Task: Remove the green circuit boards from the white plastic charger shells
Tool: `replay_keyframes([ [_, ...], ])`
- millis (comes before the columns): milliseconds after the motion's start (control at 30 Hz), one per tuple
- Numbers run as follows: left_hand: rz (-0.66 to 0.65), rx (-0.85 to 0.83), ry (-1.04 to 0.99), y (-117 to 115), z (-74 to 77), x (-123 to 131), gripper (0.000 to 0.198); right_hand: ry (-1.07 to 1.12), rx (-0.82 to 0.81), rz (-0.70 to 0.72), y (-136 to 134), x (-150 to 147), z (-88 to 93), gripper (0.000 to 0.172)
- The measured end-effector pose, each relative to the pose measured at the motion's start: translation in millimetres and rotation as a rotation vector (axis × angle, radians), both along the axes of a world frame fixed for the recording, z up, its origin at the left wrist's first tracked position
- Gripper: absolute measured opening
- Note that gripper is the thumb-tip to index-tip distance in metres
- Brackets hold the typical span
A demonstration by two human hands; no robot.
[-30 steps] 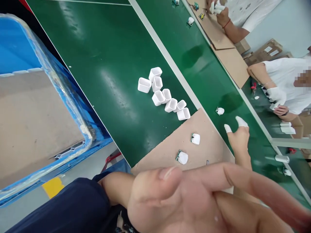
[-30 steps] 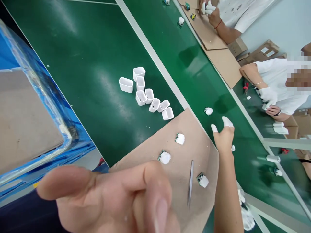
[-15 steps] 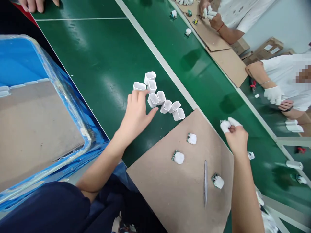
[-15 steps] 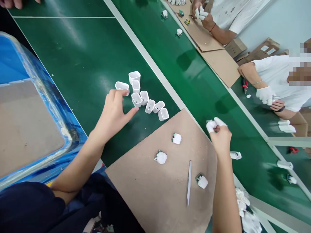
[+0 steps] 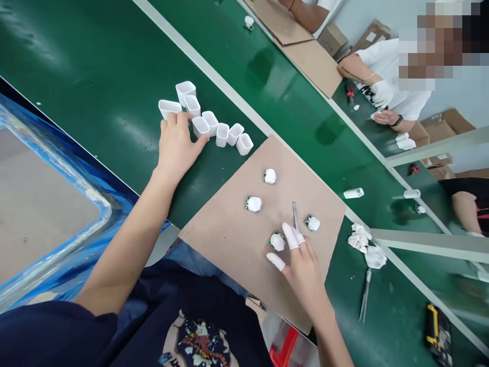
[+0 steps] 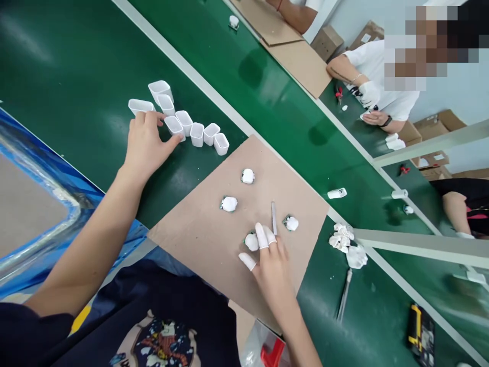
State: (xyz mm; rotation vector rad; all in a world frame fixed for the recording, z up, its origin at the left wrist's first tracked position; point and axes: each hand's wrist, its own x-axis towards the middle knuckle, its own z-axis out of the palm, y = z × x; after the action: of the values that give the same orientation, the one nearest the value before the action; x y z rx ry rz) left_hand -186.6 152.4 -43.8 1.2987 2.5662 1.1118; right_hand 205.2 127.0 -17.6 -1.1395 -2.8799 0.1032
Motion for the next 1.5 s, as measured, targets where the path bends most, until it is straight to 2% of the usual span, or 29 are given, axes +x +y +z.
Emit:
replay_keyframes([
  [67,0.019,0.021,0.003,3,-3.0,-1,0.043,-0.013,-0.094,0.114,8,4,4.1,0.061],
  [133,0.018,0.047,0.014,6,-4.2,-2,0.040,-0.038,-0.112,0.180,15,3,4.1,0.050],
  [233,0.015,0.078,-0.002,2,1.7,2,0.038,-0.050,-0.061,0.162,17,-1,0.7,0.017],
  [267,0.003,0.098,-0.028,-3,5.4,7,0.038,-0.053,-0.040,0.139,17,-2,-0.1,0.013],
  [333,-0.067,0.169,-0.116,-19,12.8,24,0.040,-0.054,0.000,0.089,15,-2,-0.3,0.018],
  [467,-0.354,0.322,-0.450,-66,19.0,79,0.047,-0.040,-0.027,0.109,13,2,0.8,0.039],
  [600,-0.587,0.287,-0.596,-106,18.6,130,0.042,-0.025,-0.116,0.144,16,2,2.3,0.021],
  [700,-0.726,0.298,-0.609,-120,21.5,150,0.045,0.037,-0.166,0.134,16,2,10.5,0.022],
  [767,-0.786,0.310,-0.604,-125,24.8,155,0.049,0.099,-0.204,0.123,11,6,18.6,0.034],
  [833,-0.850,0.320,-0.581,-128,28.8,156,0.052,0.266,-0.275,0.104,0,13,24.8,0.047],
  [967,-0.989,0.356,-0.496,-128,38.2,157,0.059,0.883,-0.490,0.062,-33,17,26.5,0.050],
  [1067,-1.044,0.343,-0.439,-127,44.3,159,0.060,1.151,-0.508,0.064,-52,3,27.8,0.054],
  [1200,-1.039,0.315,-0.450,-131,46.2,166,0.060,1.233,-0.343,0.198,-61,-26,37.1,0.060],
  [1300,-1.006,0.282,-0.510,-138,44.2,169,0.061,1.204,-0.295,0.278,-60,-38,41.7,0.063],
  [1500,-0.984,0.225,-0.525,-139,41.6,172,0.059,1.132,-0.264,0.216,-62,-39,39.8,0.056],
])
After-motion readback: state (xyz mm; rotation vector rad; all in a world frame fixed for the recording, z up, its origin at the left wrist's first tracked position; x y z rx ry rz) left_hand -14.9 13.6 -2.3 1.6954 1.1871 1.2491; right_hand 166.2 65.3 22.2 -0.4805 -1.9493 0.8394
